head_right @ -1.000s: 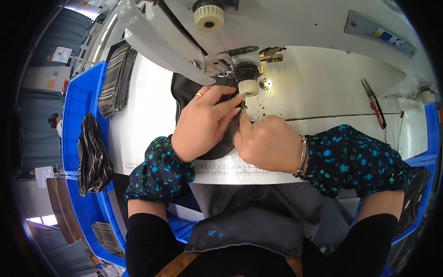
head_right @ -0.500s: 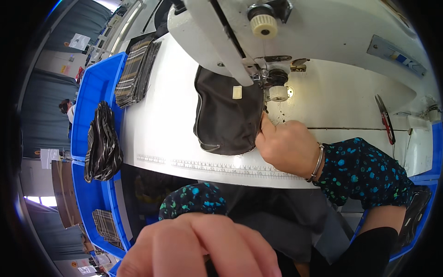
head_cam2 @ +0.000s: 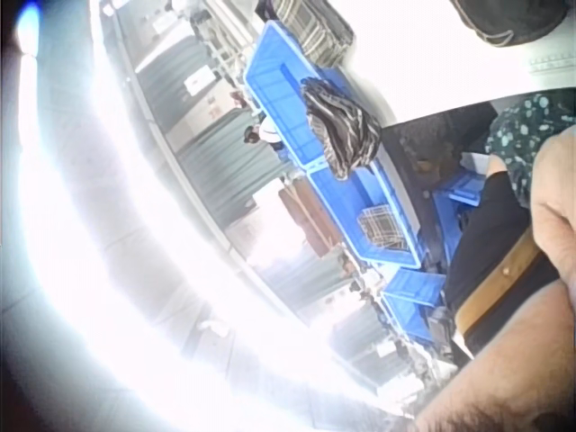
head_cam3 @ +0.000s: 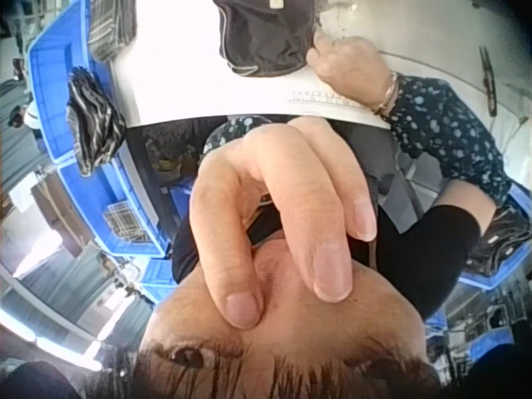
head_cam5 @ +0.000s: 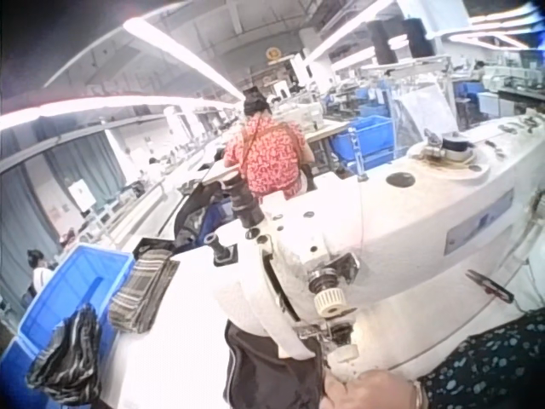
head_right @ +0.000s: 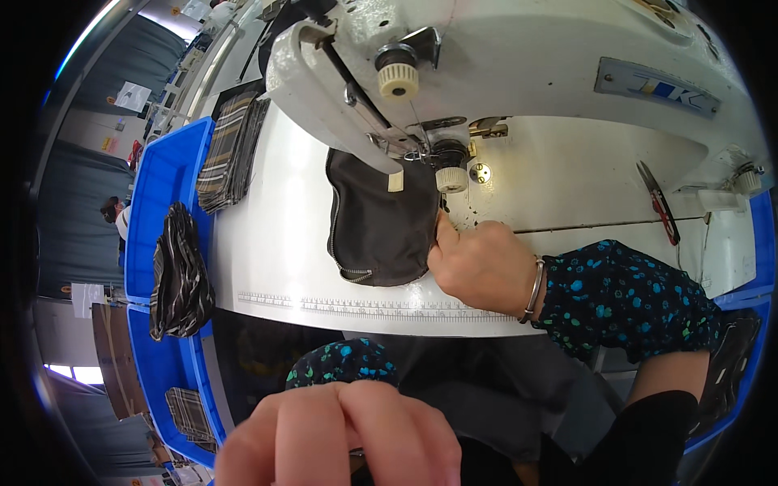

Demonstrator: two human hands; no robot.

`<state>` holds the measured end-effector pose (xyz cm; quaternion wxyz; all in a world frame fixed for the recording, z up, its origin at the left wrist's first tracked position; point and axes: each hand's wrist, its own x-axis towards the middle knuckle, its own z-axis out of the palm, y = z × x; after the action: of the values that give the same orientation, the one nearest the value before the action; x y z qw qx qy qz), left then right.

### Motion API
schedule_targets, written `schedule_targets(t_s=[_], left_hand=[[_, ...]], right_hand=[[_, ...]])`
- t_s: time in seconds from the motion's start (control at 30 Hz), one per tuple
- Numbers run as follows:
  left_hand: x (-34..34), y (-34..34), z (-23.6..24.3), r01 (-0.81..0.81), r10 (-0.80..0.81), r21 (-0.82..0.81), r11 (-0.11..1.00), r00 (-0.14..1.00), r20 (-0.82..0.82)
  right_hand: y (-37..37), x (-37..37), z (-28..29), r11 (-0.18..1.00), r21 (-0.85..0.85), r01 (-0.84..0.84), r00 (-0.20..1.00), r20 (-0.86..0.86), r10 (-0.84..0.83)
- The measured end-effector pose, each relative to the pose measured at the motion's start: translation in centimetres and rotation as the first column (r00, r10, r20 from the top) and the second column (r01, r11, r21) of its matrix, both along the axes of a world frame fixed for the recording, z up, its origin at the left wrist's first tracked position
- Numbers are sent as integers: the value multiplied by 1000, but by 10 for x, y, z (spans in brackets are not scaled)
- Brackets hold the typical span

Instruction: The person operates an industrial sewing machine to stitch zippers onto small fabric pouches. They align the zipper with the plaid fabric, guide the material under the presser foot, and sew along the edge. After completing the seam, they cut the thread and place the finished pouch into a blue bin before picking up the next item.

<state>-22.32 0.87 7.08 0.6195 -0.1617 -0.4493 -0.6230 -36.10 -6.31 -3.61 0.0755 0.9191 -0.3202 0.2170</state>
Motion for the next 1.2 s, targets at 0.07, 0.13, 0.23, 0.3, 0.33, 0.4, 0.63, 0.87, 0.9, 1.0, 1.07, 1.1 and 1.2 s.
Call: schedule_targets(t_s=[0.07,0.13,0.23,0.3,0.33,0.4,0.63,0.87,0.9,1.0,1.07,1.1,1.2], left_hand=[[9,36,32,-53,23,286,957,994,109],[12,34,33,-34,5,290,956,995,101],[-13,-10,-2,-86,72,-86,993,985,-156],[-34,-7,-10,-160,135,-73,984,952,-276],[-36,-5,-12,-172,146,-68,983,947,-288],[-13,-2,-10,-106,94,-84,991,986,-136],[42,-15,-2,-246,308,-231,941,905,292],[80,-72,-52,95,826,-849,520,-309,472],[83,-77,-61,131,822,-839,528,-326,467],[84,-86,-67,149,818,-826,543,-315,481],[85,-90,-62,144,817,-822,551,-296,496],[85,-92,-59,142,805,-809,571,-288,518],[85,-92,-61,106,791,-797,594,-256,556]], right_hand=[[0,-1,1,1000,14,2,1000,11,-2],[1,-4,2,1000,8,9,1000,-7,-9],[-3,7,4,999,6,-36,999,-7,36],[-2,4,2,1000,7,-25,1000,-7,25],[-1,3,2,1000,0,-19,1000,-7,19],[-1,1,2,1000,-8,-10,1000,-7,10],[-1,2,4,999,20,-29,999,28,29],[1,1,1,1000,-3,27,1000,8,-26],[1,2,-1,1000,-10,23,1000,3,-23],[3,1,4,1000,-21,17,1000,24,-17],[6,2,3,999,-32,23,1000,3,-23],[8,3,3,999,-36,26,1000,-7,-27],[15,3,7,999,-46,18,999,-39,-20]])
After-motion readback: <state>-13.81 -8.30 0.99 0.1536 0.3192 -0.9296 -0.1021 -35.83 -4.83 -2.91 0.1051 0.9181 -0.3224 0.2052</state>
